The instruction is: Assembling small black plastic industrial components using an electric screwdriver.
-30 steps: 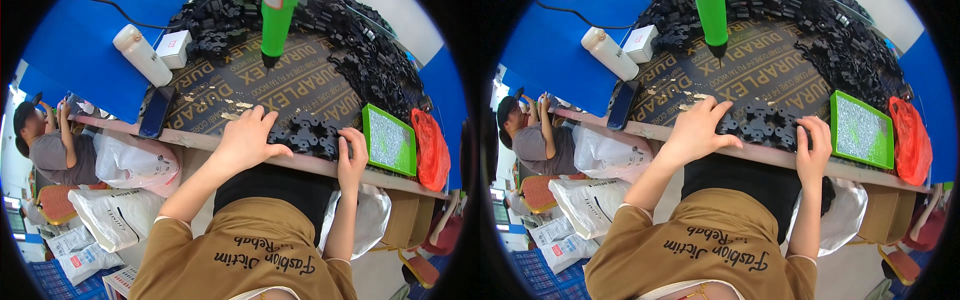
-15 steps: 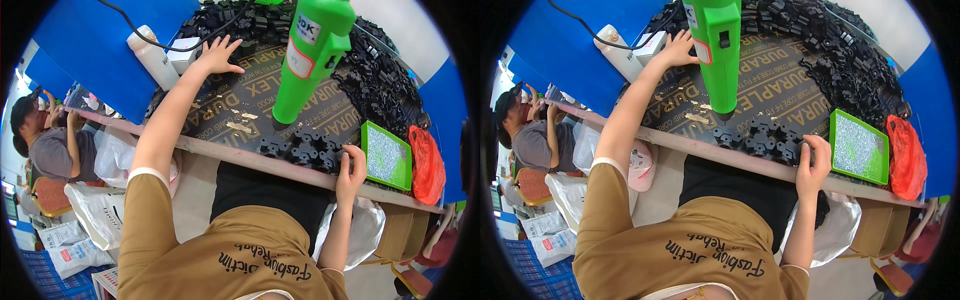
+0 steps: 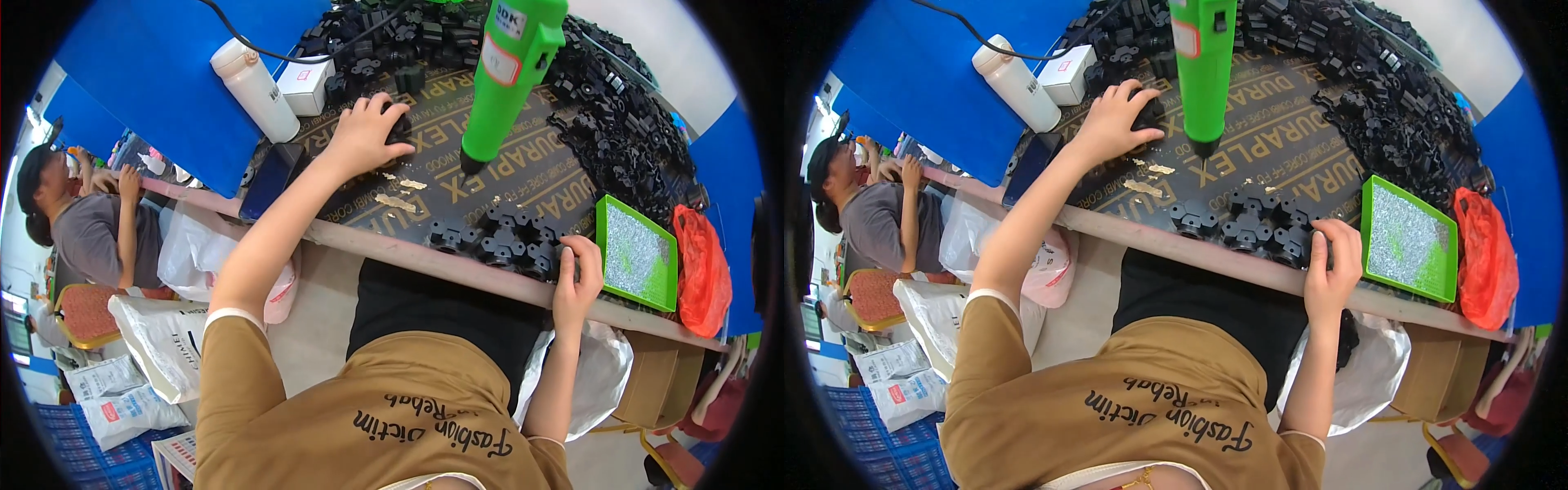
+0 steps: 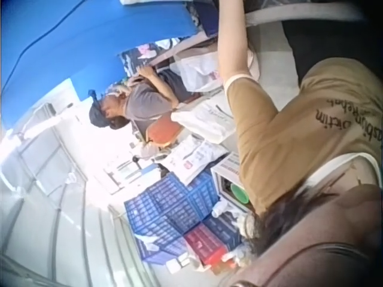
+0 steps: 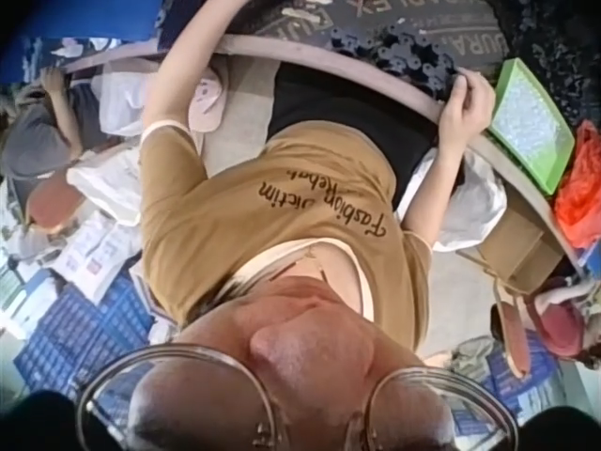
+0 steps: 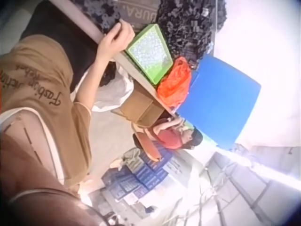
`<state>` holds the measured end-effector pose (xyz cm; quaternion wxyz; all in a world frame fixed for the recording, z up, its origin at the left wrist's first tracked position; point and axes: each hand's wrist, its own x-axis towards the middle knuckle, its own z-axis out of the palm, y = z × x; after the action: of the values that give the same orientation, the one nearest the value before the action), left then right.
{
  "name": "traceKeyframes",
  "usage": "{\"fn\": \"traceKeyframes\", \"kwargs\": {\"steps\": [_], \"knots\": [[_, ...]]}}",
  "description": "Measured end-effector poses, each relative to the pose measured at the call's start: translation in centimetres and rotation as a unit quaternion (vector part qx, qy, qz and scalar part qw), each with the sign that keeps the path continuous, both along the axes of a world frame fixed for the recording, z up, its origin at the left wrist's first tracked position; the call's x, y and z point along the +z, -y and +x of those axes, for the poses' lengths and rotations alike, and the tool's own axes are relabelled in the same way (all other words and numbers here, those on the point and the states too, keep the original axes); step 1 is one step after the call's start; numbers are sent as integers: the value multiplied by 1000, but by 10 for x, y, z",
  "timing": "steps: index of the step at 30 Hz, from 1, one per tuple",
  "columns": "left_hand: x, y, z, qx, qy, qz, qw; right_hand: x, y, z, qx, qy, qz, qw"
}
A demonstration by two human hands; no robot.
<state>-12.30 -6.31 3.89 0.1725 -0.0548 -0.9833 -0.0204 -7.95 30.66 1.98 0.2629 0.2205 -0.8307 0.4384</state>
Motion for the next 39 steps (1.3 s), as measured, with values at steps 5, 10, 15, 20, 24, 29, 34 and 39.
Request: {"fn": "traceKeyframes", "kwargs": {"steps": [5, 10, 15, 20, 24, 29, 34, 39], "knots": [[7, -20, 38, -29, 25, 54, 998, -1, 0, -2, 0, -5, 9, 1000], [17, -7, 54, -31, -82, 166, 982, -1, 0, 0, -9, -9, 6, 1000], [8, -7, 57, -62, -71, 150, 984, -1, 1, 0, -2, -5, 5, 1000], [13, -20, 57, -76, -72, 69, 992, -1, 2, -1, -6, -8, 2, 1000], [12, -39, 63, -85, -47, 171, 980, -1, 0, 0, -11, -8, 3, 1000], [4, -65, 50, -170, 71, 322, 929, 0, 1, 1, -6, 3, -1, 1000], [-5, -73, 39, -214, 136, 395, 883, -1, 1, 0, -2, -9, -2, 1000], [-1, -83, 42, -231, 162, 418, 864, -1, 0, 1, -8, -16, -5, 1000]]}}
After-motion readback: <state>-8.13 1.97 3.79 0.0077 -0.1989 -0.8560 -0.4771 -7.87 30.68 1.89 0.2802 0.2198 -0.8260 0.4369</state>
